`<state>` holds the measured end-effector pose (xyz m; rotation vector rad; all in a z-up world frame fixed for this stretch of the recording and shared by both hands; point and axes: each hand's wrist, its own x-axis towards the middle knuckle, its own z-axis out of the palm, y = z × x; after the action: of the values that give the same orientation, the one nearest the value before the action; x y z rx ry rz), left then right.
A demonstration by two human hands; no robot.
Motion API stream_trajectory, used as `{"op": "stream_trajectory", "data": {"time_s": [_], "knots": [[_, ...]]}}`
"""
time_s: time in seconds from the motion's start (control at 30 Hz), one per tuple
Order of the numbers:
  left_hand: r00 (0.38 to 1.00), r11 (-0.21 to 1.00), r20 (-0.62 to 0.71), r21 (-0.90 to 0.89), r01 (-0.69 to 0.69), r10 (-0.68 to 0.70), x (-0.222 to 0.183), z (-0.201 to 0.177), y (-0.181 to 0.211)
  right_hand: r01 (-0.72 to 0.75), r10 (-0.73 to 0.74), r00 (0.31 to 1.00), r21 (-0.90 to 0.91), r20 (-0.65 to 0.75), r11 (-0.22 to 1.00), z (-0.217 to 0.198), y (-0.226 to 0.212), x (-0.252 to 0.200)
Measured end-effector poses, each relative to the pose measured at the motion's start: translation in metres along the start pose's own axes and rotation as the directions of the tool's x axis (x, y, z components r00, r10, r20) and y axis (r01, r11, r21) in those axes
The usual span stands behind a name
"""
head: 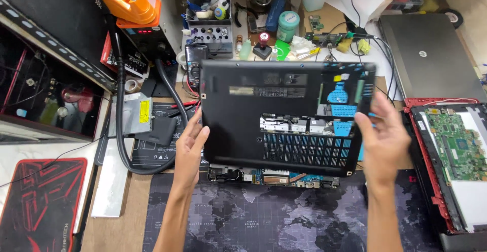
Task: Disassembling a laptop by removing screws and prying off the back cover to access internal components
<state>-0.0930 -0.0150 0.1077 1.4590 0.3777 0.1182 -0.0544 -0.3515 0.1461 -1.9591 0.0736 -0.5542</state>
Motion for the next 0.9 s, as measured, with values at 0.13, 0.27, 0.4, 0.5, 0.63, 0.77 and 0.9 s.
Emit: {"op": "stream_trajectory", "data": {"time_s": [0.13, 0.27, 0.4, 0.5, 0.63, 0.77, 0.9], "knots": [[0.997, 0.997, 0.032, 0.036, -0.075, 0.074, -0.002, -0.005, 0.008, 0.171, -0.167, 0.985, 0.115, -0.044, 0.978, -0.019, -0.020, -0.017], [0.955, 0.896, 0.172, -0.419, -0.150, 0.240, 0.007, -0.020, -0.010, 0.329, -0.330, 0.941, 0.028, 0.068, 0.944, -0.043, 0.015, -0.038], [0.911, 0.724, 0.233, -0.684, -0.095, 0.339, 0.001, -0.033, -0.009, 0.343, -0.370, 0.919, 0.189, 0.136, 0.920, -0.042, 0.011, -0.061], [0.908, 0.711, 0.215, -0.694, -0.116, 0.359, -0.014, -0.032, -0.002, 0.346, -0.380, 0.903, 0.184, 0.200, 0.920, -0.048, 0.007, -0.074], [0.915, 0.703, 0.266, -0.711, -0.026, 0.303, -0.022, -0.042, 0.001, 0.433, -0.474, 0.849, 0.208, 0.234, 0.877, -0.052, 0.006, -0.073], [0.998, 0.643, -0.069, -0.765, -0.047, -0.010, -0.027, -0.038, 0.025, 0.451, -0.489, 0.811, 0.189, 0.321, 0.872, -0.042, -0.007, -0.077], [0.950, 0.650, -0.308, -0.731, -0.206, -0.046, -0.026, -0.040, 0.032, 0.287, -0.308, 0.853, 0.113, 0.422, 0.951, -0.018, -0.019, -0.082]]}}
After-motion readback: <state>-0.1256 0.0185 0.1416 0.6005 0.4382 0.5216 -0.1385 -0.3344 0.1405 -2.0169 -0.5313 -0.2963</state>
